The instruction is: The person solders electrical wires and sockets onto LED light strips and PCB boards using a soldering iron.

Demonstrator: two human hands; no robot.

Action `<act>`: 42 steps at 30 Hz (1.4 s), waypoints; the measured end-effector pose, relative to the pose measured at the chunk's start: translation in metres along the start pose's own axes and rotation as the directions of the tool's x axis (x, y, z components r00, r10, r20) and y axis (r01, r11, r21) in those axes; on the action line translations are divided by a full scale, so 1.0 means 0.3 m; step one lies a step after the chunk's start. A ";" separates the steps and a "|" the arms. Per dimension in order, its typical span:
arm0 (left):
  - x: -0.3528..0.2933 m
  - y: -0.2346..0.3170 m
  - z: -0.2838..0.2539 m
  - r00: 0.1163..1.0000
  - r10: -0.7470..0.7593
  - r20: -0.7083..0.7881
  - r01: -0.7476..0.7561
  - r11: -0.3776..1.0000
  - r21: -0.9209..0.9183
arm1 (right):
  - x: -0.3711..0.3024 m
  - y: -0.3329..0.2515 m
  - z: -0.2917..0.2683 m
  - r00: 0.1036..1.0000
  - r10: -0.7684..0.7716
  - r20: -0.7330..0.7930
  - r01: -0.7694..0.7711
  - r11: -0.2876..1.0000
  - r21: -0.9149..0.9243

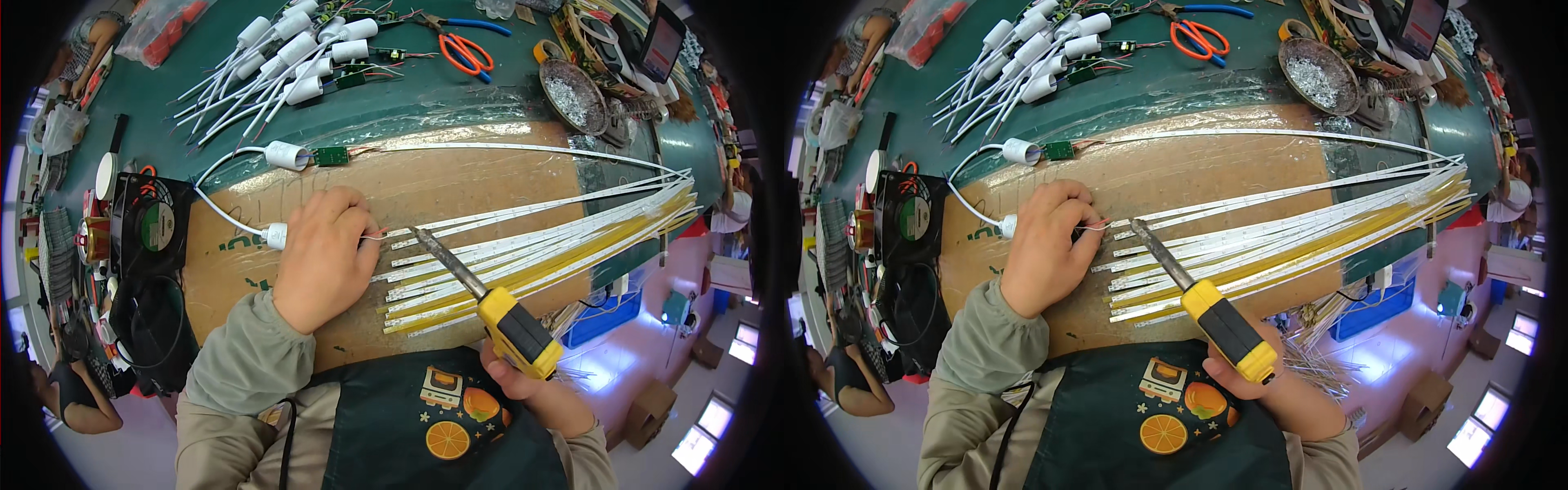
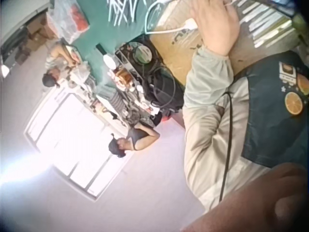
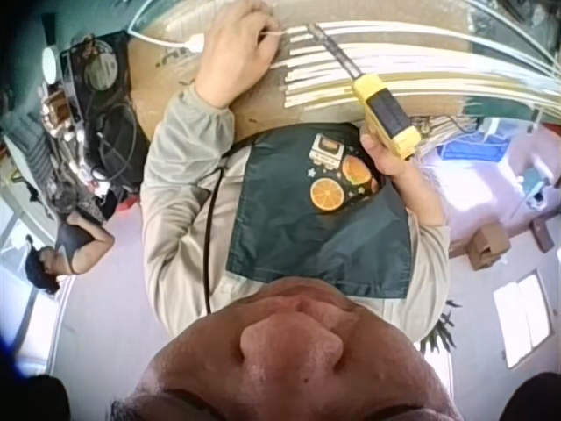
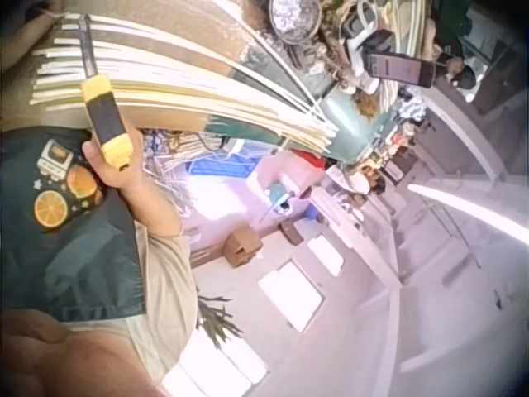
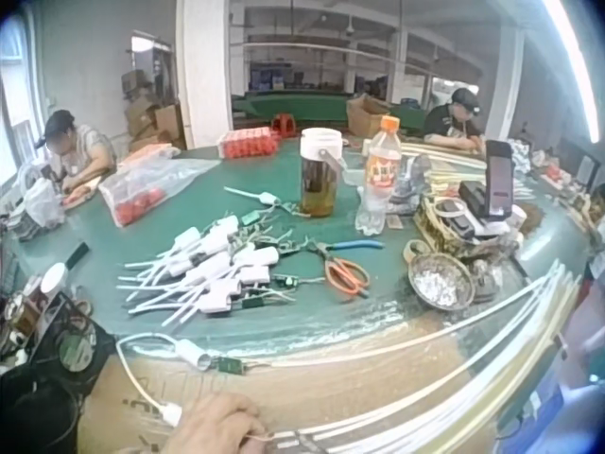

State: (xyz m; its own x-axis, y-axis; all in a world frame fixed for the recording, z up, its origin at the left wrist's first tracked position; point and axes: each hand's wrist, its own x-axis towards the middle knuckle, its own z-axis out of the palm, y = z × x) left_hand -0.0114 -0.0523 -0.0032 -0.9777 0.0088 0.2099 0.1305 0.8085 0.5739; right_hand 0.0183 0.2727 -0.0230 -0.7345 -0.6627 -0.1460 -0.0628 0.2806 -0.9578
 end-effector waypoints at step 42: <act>0.004 0.000 -0.015 0.999 -0.011 0.047 0.013 0.999 -0.040 | 0.020 -0.039 0.032 0.989 0.106 -0.099 -0.090 0.984 0.156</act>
State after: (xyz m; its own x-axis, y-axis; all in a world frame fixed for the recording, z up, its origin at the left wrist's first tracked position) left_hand -0.0119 -0.0550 0.0006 -0.9857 0.0274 0.1661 0.1242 0.7844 0.6077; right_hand 0.0210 0.2587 -0.0151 -0.8000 -0.5575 -0.2219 0.1099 0.2274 -0.9676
